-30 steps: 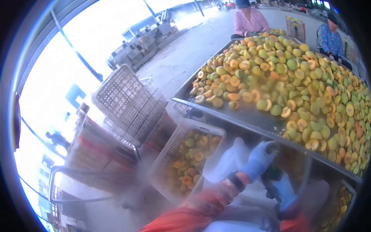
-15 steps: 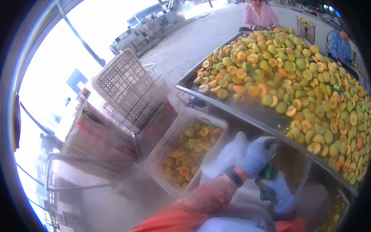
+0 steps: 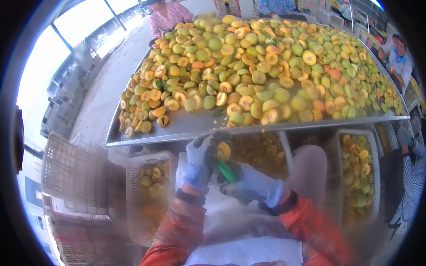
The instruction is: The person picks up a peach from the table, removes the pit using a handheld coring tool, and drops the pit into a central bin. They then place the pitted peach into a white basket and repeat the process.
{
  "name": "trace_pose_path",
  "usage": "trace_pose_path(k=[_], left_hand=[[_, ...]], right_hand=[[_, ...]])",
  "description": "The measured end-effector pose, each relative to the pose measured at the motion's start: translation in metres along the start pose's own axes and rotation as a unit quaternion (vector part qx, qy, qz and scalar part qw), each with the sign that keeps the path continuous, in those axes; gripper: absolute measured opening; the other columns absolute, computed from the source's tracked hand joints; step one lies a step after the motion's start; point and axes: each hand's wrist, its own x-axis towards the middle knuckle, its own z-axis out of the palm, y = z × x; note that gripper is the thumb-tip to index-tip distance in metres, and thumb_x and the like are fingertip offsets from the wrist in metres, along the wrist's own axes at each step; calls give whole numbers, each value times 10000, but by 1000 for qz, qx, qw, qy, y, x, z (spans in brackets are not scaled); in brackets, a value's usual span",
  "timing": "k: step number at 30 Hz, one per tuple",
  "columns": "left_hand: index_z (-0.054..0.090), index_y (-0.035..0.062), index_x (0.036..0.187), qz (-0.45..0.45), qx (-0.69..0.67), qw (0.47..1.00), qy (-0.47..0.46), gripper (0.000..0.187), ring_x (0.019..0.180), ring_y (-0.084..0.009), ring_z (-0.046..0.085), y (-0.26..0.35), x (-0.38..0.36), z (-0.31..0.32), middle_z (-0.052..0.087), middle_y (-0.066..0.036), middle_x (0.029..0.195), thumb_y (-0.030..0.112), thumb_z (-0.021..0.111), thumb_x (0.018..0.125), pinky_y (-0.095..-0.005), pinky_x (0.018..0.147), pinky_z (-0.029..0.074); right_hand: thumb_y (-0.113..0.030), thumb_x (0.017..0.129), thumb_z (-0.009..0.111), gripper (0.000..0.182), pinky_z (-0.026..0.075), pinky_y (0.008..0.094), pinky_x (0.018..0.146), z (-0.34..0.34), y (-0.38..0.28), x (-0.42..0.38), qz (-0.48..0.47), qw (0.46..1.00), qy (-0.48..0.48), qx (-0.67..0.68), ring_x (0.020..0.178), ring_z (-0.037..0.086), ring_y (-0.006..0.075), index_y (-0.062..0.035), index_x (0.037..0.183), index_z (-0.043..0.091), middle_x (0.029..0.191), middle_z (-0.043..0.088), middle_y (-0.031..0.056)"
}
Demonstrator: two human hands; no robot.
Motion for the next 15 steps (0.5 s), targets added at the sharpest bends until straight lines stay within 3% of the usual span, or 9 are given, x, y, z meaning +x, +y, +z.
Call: trace_pose_path(k=[4, 7, 9, 10, 12, 13, 15], left_hand=[[634, -41, 945, -44, -27, 998, 26, 238, 783, -161, 598, -19, 9, 12, 628, -100, 832, 150, 578, 814, -260, 684, 486], [632, -27, 956, 17, -6, 997, 74, 249, 764, -149, 579, -38, 17, 14, 612, -80, 846, 175, 569, 824, -257, 660, 479], [632, -5, 956, 69, 66, 993, 71, 252, 755, -153, 567, -45, 25, 13, 595, -61, 859, 204, 559, 836, -239, 655, 469], [632, -5, 956, 67, 67, 993, 71, 252, 755, -153, 567, -49, 27, 13, 595, -61, 859, 204, 559, 836, -239, 655, 469], [636, 26, 952, -38, -138, 983, 114, 194, 716, -204, 625, -44, 30, 18, 640, -94, 883, 149, 608, 804, -277, 622, 514], [636, 26, 952, -39, -136, 983, 117, 194, 716, -204, 625, -42, 28, 19, 640, -94, 883, 149, 608, 804, -277, 622, 514], [588, 61, 1019, -76, -241, 964, 84, 250, 792, -241, 617, -40, 27, 20, 628, -113, 901, 231, 564, 837, -339, 673, 528]], right_hand=[[-53, 712, 708, 366, 359, 206, 381, -14, 22, 6, -89, 994, 48, -40, 472, 464, 64, -31, 1028, 525, 725, 543, 9], [-45, 719, 693, 356, 360, 205, 381, -20, 23, 6, -100, 990, 69, -69, 475, 462, 61, -39, 1032, 522, 719, 537, 7], [-167, 738, 644, 370, 441, 287, 601, -25, 23, 6, -71, 980, 75, -172, 690, 523, 127, -28, 1051, 504, 826, 546, 58], [-167, 738, 644, 370, 441, 287, 601, -25, 23, 5, -70, 980, 75, -169, 690, 523, 127, -28, 1051, 504, 826, 546, 58], [-177, 726, 661, 396, 440, 264, 556, -24, 23, 5, -30, 989, 94, -108, 665, 530, 114, -30, 1061, 509, 822, 553, 50], [-177, 726, 661, 396, 440, 264, 556, -24, 23, 5, -28, 990, 91, -106, 665, 530, 114, -30, 1061, 509, 822, 553, 50], [-169, 728, 663, 394, 434, 244, 508, -27, 23, 2, -35, 997, 57, 26, 597, 522, 102, -37, 1069, 515, 816, 562, 37]])
